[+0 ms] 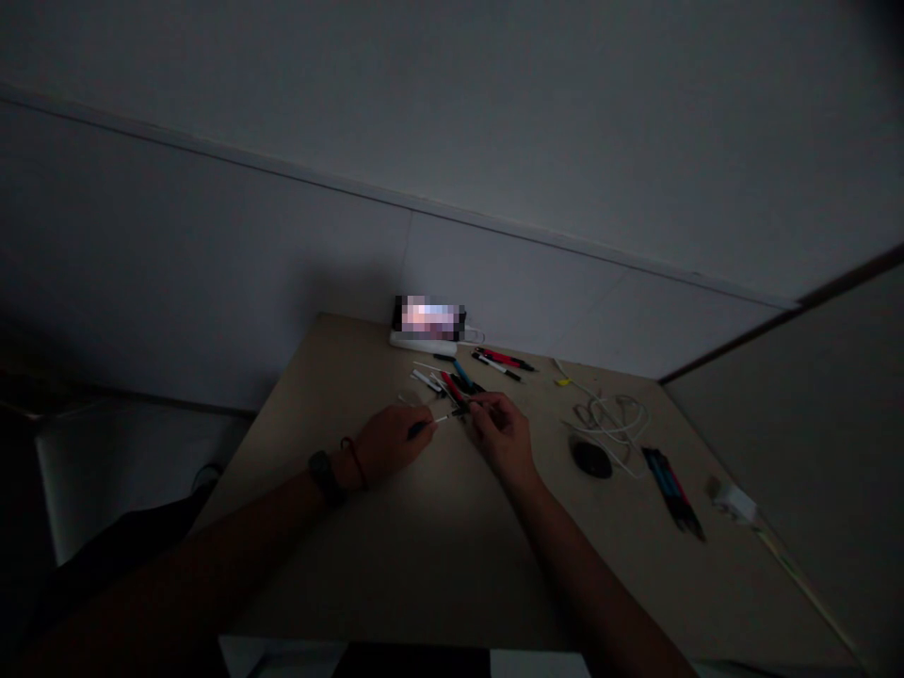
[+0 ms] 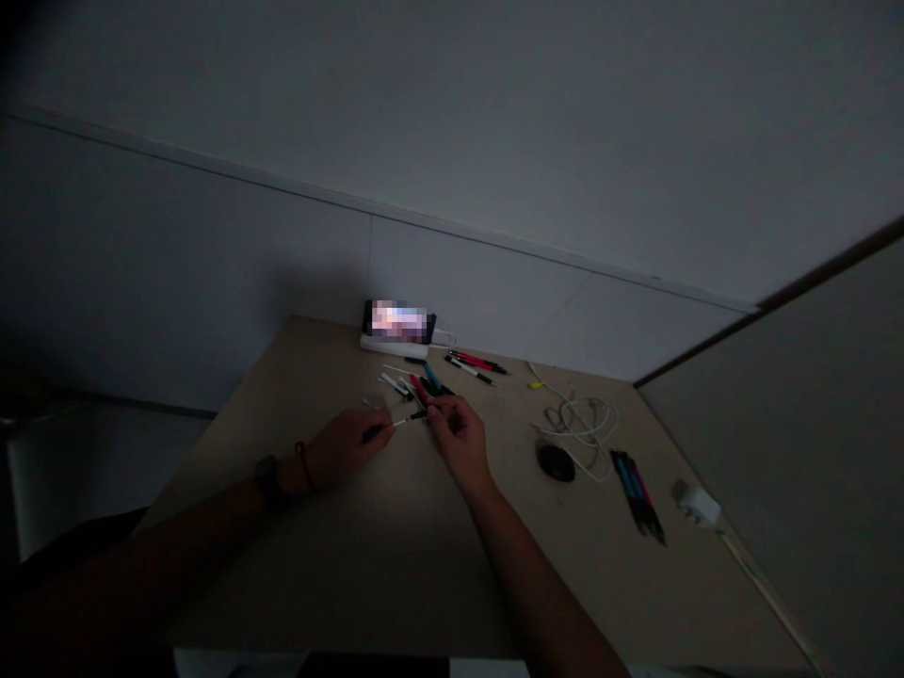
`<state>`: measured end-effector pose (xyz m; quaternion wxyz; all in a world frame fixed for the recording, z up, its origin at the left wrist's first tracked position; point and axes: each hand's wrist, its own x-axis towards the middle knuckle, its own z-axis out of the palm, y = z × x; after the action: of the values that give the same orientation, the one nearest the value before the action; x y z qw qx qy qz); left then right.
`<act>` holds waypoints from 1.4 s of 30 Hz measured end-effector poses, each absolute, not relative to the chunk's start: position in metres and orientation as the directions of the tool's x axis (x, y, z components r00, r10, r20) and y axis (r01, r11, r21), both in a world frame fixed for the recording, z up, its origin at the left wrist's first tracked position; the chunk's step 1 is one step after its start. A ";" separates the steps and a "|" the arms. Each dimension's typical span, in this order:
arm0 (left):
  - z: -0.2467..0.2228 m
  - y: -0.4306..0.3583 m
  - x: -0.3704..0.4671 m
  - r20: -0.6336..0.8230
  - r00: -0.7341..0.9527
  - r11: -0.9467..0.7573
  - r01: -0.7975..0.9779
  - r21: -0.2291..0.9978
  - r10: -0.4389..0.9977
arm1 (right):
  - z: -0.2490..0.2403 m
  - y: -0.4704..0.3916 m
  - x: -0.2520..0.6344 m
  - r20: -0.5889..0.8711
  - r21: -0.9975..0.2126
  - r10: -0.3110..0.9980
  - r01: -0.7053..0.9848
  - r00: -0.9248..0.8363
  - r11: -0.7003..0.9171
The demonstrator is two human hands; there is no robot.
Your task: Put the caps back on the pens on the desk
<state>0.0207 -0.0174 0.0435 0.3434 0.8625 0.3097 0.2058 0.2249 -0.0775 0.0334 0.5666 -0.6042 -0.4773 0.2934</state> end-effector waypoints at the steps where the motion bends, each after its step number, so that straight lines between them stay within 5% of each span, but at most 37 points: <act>1: 0.043 -0.017 0.021 0.139 0.721 -0.569 0.398 0.720 0.679 | 0.033 -0.078 0.225 0.187 -0.965 0.909 0.244 0.372 0.099; 42: 0.040 -0.014 0.021 0.130 0.710 -0.550 0.402 0.732 0.692 | 0.047 -0.075 0.235 0.227 -0.961 0.840 0.253 0.493 0.111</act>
<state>0.0214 -0.0142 0.0397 0.3504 0.8556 0.3199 0.2070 0.2352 -0.0752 0.0469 0.6013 -0.6206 -0.4403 0.2440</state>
